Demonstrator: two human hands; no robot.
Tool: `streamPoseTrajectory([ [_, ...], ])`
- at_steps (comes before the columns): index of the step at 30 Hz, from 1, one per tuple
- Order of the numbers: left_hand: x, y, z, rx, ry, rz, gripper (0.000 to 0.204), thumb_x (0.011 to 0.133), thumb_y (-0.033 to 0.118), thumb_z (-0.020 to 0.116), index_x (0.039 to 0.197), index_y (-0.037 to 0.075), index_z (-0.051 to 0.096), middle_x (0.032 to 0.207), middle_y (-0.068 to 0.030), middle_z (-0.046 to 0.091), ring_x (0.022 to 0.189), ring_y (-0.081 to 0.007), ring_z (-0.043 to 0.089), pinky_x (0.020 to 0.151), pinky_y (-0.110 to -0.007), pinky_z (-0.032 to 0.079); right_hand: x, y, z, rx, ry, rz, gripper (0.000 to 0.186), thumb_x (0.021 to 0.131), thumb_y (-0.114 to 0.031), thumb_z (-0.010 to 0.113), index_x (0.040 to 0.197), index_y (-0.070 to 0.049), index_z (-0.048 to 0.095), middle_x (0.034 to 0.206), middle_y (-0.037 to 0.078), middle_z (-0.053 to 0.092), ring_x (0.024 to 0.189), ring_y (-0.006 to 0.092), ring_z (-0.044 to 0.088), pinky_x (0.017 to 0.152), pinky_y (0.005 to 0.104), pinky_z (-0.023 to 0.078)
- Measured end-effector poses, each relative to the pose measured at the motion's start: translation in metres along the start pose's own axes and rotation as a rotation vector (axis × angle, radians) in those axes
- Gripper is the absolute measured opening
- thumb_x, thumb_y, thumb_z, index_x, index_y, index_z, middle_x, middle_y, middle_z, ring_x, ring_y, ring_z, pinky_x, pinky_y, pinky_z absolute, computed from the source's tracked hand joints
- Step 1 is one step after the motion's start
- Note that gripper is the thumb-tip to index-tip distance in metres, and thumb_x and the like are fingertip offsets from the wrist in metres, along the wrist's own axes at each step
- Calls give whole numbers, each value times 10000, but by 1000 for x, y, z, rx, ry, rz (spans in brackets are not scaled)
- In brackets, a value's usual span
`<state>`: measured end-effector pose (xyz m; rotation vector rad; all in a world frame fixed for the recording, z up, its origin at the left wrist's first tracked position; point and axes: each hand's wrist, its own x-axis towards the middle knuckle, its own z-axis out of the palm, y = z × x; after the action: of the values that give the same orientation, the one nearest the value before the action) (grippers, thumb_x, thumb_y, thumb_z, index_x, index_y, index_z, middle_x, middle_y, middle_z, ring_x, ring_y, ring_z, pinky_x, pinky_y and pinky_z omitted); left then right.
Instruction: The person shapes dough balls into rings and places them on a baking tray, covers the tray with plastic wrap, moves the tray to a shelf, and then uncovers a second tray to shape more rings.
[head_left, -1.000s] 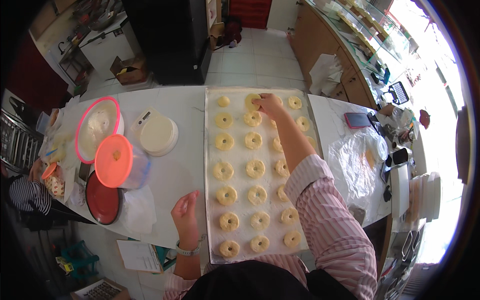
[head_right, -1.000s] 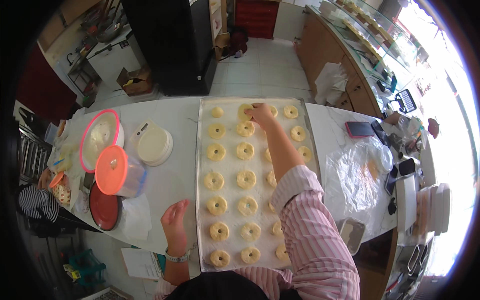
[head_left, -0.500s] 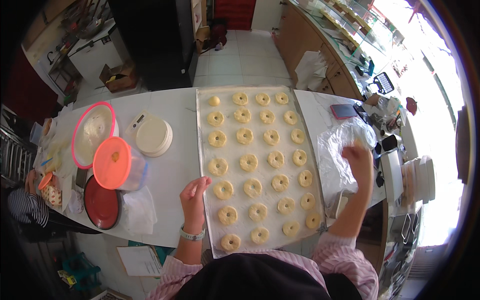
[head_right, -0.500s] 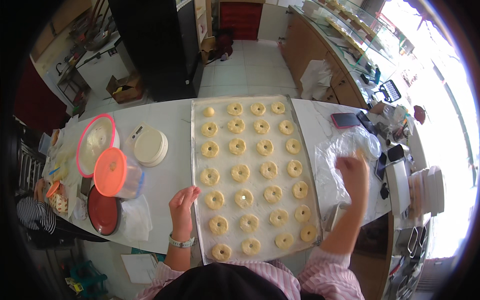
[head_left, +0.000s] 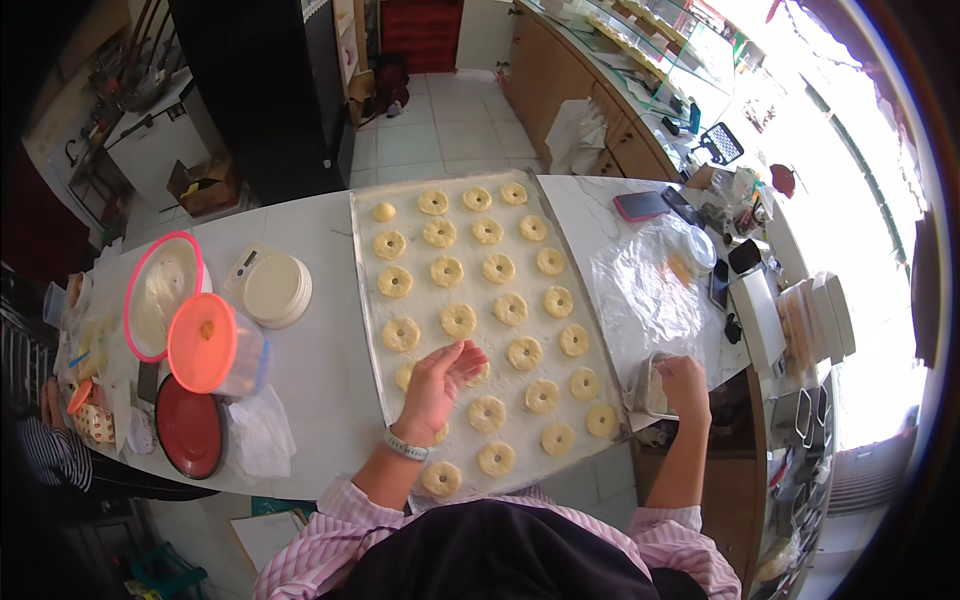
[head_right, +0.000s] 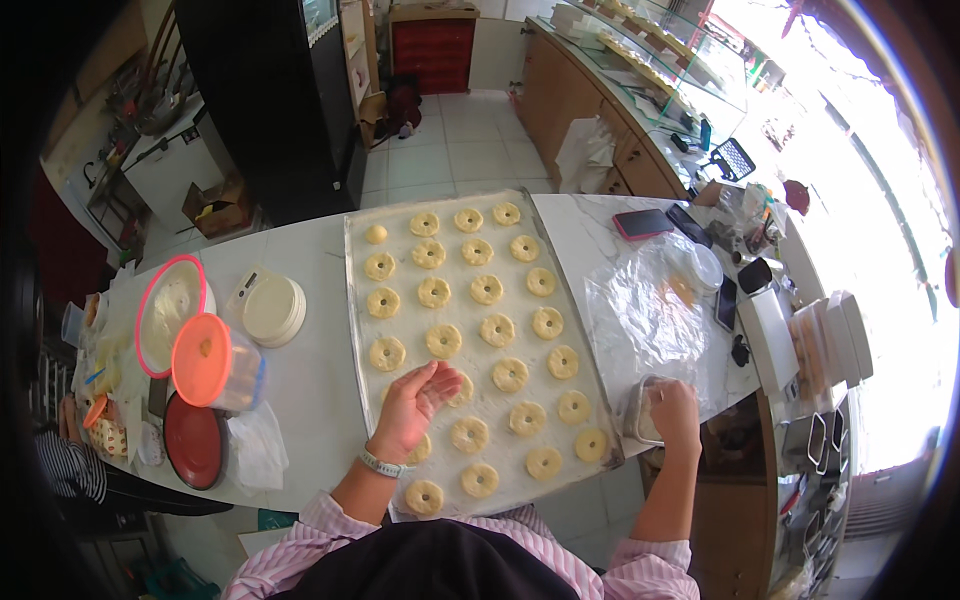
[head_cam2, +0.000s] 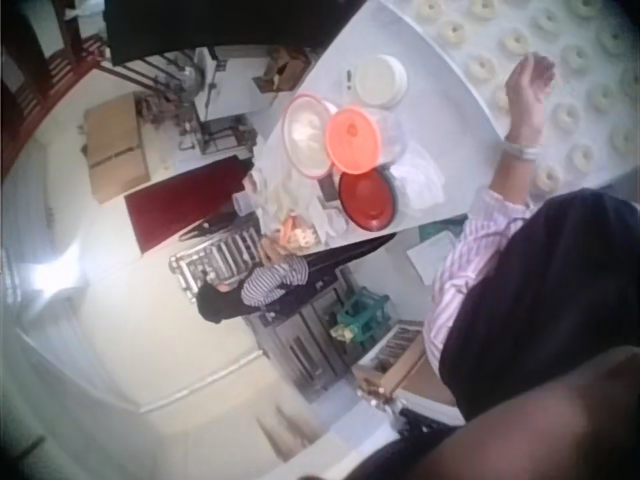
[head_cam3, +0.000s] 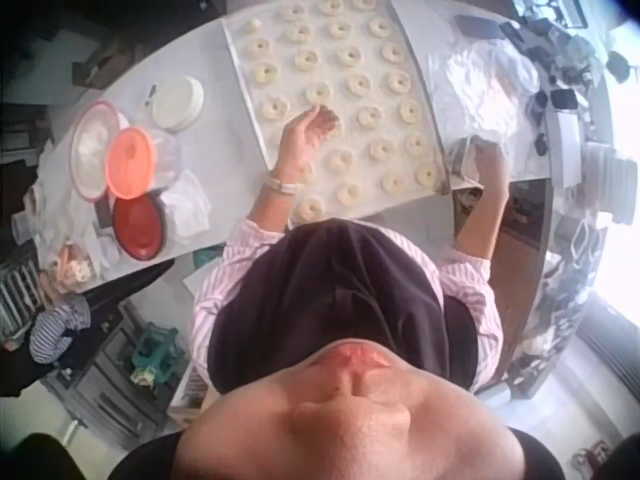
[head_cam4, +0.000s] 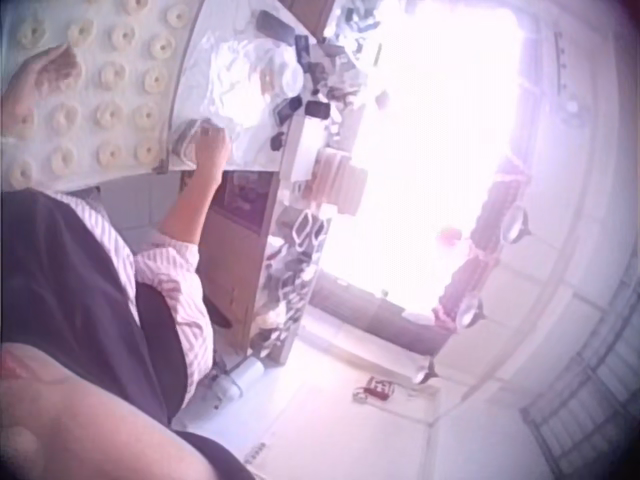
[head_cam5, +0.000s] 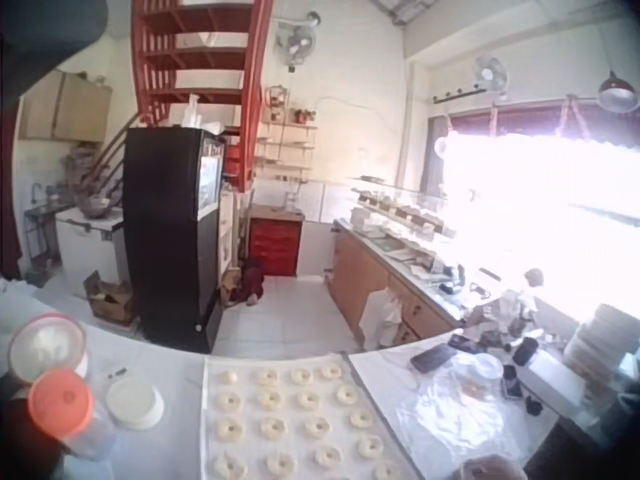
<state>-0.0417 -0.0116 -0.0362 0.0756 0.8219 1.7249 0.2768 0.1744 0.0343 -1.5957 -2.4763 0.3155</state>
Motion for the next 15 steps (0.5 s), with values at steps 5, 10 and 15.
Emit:
streamPoseTrajectory([
  [5,18,6,11,-387,-161,-303,628,925,509,379,1234,-33,452,1175,-136,560,1078,-246,546,1007,-398,369,5,-155,14,379,-204,-318,221,875,-118,515,1022,6,625,1167,175,565,1089,303,543,905,348,441],
  [10,21,48,-18,-457,-256,-6,765,909,584,310,1299,-72,354,1302,-202,451,1211,-288,446,1059,-385,311,57,-263,129,201,-247,-844,491,943,-273,378,1307,56,353,1374,194,375,1291,311,338,1078,446,242],
  [15,-16,89,-61,-522,-67,211,752,929,530,327,1338,-99,272,1378,-218,353,1297,-294,333,1088,-404,275,181,-344,193,-33,-67,-846,631,955,-448,233,1373,23,274,1445,155,278,1361,256,215,1117,439,118],
])
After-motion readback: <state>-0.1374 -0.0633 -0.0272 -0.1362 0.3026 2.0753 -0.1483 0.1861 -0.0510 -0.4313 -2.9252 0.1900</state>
